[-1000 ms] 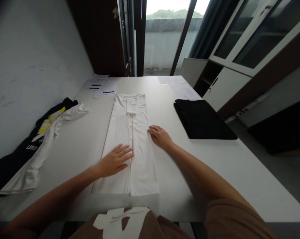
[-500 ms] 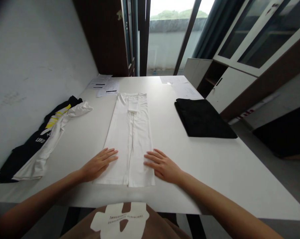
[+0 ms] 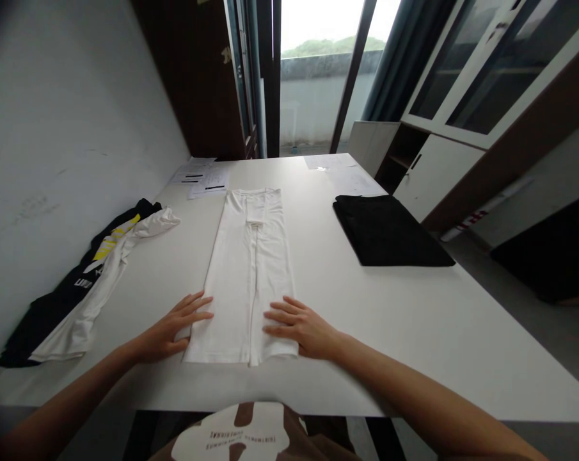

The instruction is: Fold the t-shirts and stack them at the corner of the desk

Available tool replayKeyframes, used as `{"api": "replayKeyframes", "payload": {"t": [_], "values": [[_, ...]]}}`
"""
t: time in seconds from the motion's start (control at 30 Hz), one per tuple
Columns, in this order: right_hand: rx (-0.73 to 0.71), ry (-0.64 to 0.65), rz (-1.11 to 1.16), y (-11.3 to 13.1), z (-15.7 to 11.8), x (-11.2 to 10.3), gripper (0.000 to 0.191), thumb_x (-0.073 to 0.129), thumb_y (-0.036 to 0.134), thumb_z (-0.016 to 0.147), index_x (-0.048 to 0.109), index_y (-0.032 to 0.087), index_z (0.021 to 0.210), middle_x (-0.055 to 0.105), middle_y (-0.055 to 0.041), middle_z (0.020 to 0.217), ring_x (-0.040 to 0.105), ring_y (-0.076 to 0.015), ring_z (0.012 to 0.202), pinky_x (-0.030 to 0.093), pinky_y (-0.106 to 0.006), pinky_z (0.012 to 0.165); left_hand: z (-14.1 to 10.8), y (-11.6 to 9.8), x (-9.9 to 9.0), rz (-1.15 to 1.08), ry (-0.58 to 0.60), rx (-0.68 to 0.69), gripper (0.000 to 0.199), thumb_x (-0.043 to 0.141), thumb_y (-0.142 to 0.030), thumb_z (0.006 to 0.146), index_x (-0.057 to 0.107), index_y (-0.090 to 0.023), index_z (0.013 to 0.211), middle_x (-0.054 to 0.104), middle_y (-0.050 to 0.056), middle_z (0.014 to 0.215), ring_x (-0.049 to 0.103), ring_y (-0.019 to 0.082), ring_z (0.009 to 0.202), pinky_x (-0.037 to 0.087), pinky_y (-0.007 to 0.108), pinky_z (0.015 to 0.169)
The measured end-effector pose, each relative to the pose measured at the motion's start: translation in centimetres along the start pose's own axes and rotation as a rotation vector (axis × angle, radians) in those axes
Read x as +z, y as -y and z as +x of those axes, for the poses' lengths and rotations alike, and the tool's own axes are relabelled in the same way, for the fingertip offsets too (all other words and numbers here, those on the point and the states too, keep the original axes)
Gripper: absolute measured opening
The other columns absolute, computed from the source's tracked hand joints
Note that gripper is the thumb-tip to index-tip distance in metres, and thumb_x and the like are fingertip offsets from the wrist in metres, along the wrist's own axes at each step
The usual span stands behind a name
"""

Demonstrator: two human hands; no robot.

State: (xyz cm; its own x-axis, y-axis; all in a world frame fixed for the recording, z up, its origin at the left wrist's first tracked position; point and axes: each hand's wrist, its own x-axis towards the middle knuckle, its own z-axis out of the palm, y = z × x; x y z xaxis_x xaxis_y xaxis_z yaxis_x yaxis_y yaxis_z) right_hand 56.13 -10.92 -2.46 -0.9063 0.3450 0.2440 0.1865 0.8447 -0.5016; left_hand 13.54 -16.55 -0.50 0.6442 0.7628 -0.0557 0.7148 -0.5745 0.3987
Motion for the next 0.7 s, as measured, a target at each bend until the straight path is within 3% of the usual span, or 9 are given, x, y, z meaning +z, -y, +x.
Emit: {"api": "replayKeyframes", "payload": {"t": [0.17,0.27,0.33,0.47,0.6,0.7], "values": [[0.154,-0.141,0.203,-0.1,0.6,0.1,0.037,0.047,0.04,0.105,0.067,0.028,0.134,0.072,-0.007,0.13,0.06,-0.0244,0.132,0.034,-0.051,0.122,0.7,0.3,1.1,0.058,-0.072,0.011,0.061,0.059,-0.01,0.085,0.06,-0.031,0.143,0.036,0.003,0.166,0.019,0.031,0.158,0.022,0.06,0.126],[0.258,-0.23,0.305,-0.1,1.2,0.1,0.04,0.039,0.045,0.108,0.074,0.027,0.111,0.078,-0.0037,0.106,0.073,-0.0222,0.106,0.042,-0.047,0.118,0.8,0.3,1.6,0.096,-0.096,0.04,0.057,0.064,-0.017,0.087,0.062,-0.032,0.142,0.042,0.004,0.163,0.024,0.032,0.156,0.017,0.06,0.127],[0.261,-0.239,0.345,-0.1,1.5,0.0,0.043,0.038,0.048,0.108,0.075,0.027,0.102,0.078,-0.0029,0.098,0.074,-0.0211,0.095,0.045,-0.045,0.115,1.1,0.1,1.8,0.104,-0.106,0.067,0.048,0.061,-0.022,0.092,0.064,-0.032,0.139,0.048,0.003,0.159,0.028,0.03,0.155,0.014,0.058,0.128],[0.192,-0.145,0.363,0.5,1.7,-0.4,0.039,0.043,0.048,0.107,0.073,0.027,0.121,0.076,-0.0071,0.119,0.068,-0.0236,0.118,0.038,-0.048,0.12,1.5,-0.7,1.5,0.036,-0.105,0.124,0.04,0.051,-0.029,0.103,0.063,-0.032,0.14,0.057,0.003,0.151,0.043,0.025,0.148,0.02,0.053,0.129],[0.177,-0.061,0.399,2.2,1.3,-1.7,0.039,0.044,0.045,0.107,0.07,0.029,0.132,0.073,-0.0078,0.127,0.062,-0.0237,0.129,0.034,-0.051,0.122,1.3,-2.5,0.3,-0.065,-0.009,0.144,0.04,0.048,-0.033,0.105,0.061,-0.032,0.143,0.059,0.003,0.149,0.05,0.023,0.143,0.026,0.051,0.127],[0.198,0.027,0.471,4.1,0.5,-3.5,0.038,0.047,0.045,0.107,0.07,0.031,0.133,0.073,-0.0067,0.127,0.064,-0.023,0.126,0.044,-0.046,0.116,0.8,-5.3,-1.9,-0.207,0.088,0.123,0.038,0.049,-0.039,0.106,0.064,-0.033,0.14,0.065,0.003,0.142,0.055,0.024,0.137,0.035,0.047,0.123]]}}
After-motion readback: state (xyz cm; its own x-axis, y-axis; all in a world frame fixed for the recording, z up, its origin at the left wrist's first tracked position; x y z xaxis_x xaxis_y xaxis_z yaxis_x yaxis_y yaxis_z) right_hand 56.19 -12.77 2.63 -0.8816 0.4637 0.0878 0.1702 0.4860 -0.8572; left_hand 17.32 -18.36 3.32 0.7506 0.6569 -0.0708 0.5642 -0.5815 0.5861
